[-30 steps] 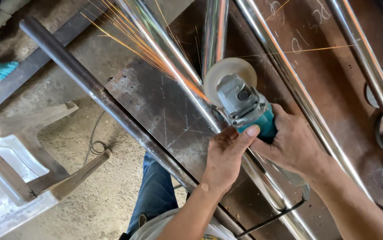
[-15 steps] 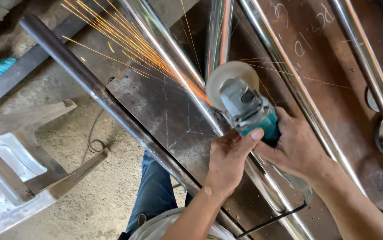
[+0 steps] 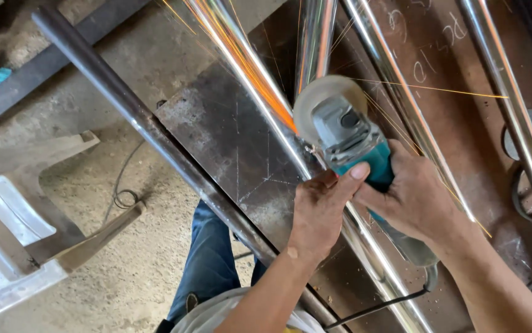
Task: Use an angle grinder with a sanding disc to smooth joints on metal pipes.
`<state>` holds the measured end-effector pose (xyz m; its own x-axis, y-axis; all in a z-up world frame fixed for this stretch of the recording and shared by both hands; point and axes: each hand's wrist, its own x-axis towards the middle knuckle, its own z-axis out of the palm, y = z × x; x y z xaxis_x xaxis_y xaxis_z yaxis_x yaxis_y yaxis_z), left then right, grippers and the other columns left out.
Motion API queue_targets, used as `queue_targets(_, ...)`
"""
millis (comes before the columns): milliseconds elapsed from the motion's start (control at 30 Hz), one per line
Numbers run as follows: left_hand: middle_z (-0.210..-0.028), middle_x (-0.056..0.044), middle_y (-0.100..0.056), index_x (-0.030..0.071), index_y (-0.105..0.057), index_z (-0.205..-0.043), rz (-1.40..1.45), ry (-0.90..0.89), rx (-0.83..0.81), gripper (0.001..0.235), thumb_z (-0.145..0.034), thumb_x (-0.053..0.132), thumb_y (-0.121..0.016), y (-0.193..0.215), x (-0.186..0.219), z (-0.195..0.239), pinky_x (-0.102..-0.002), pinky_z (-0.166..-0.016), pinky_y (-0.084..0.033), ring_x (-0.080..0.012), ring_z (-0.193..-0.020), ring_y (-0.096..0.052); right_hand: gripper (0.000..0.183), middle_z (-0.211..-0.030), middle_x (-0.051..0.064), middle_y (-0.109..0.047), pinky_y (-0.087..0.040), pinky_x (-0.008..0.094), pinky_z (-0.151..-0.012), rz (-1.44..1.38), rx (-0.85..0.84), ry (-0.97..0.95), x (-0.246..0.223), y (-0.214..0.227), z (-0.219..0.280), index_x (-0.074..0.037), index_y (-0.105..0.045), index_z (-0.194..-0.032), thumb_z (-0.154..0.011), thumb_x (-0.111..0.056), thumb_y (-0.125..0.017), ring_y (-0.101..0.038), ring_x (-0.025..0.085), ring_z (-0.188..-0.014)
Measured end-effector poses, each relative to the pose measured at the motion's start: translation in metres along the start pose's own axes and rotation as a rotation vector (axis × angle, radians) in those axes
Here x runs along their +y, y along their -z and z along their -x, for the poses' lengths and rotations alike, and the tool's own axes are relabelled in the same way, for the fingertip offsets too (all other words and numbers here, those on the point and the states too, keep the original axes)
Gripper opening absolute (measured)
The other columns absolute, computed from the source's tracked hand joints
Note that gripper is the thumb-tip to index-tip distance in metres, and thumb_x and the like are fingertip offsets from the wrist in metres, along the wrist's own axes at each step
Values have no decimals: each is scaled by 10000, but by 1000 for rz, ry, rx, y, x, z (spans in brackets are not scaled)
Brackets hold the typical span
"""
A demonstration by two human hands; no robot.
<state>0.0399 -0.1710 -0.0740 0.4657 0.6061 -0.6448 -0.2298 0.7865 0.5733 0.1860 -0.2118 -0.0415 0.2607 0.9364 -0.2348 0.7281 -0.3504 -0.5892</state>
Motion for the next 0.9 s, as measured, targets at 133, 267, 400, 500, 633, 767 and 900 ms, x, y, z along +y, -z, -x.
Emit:
queue_targets(133, -961, -118, -747, -35, -760, -1019, 59, 2, -91, 428, -807, 337, -772, -2, 12, 2, -280, -835, -549, -157, -856, -667, 376, -657, 100, -688, -456, 328, -387, -42, 40, -63, -22, 8, 2, 34, -617, -1109, -833, -180, -756, -580, 172, -458)
queue_targets(267, -1014, -149, -751, -54, -747, -1038, 157, 22, -74, 462, -775, 322, -801, 4, -2, 1, -316, -998, -545, -197, -942, -693, 390, -563, 106, -656, -463, 328, -295, 70, 5, -67, -16, 3, 3, 20, -612, -1013, -838, -289, -774, -589, 187, -369)
queue_targets(400, -868, -97, -723, -37, -739, -911, 152, -35, -55, 385, -825, 335, -791, 10, -2, 4, -284, -828, -535, -165, -816, -646, 400, -613, 111, -681, -485, 339, -353, 119, -30, -162, -27, 2, -1, 14, -621, -940, -779, -296, -817, -599, 199, -409)
queue_targets(500, -879, -108, -730, -42, -748, -919, 132, -39, -43, 405, -819, 349, -780, 7, 6, 6, -292, -833, -537, -171, -827, -647, 424, -665, 152, -723, -504, 351, -360, 104, -31, -210, -39, 5, -2, 39, -630, -1064, -793, -251, -780, -640, 224, -430)
queue_targets(633, -951, -140, -744, -65, -750, -969, 166, -39, -63, 439, -823, 348, -775, 13, 2, 6, -302, -911, -548, -183, -893, -660, 399, -634, 137, -723, -529, 357, -360, 175, -84, -284, -45, 4, -3, -1, -623, -1012, -768, -264, -796, -659, 232, -408)
queue_targets(767, -960, -146, -745, -87, -762, -1022, 87, 16, -11, 461, -818, 326, -749, 10, 16, 10, -286, -852, -543, -181, -867, -651, 530, -670, 141, -743, -488, 366, -368, 175, -32, -250, -56, 4, -2, -5, -626, -1238, -809, -282, -768, -635, 230, -416)
queue_targets(900, -952, -146, -744, -112, -752, -996, 213, 8, -34, 418, -834, 272, -770, 10, 21, 13, -270, -824, -550, -169, -844, -652, 428, -640, 135, -704, -509, 359, -402, 178, -66, -416, -64, 4, 3, 14, -606, -1046, -806, -302, -768, -641, 229, -451)
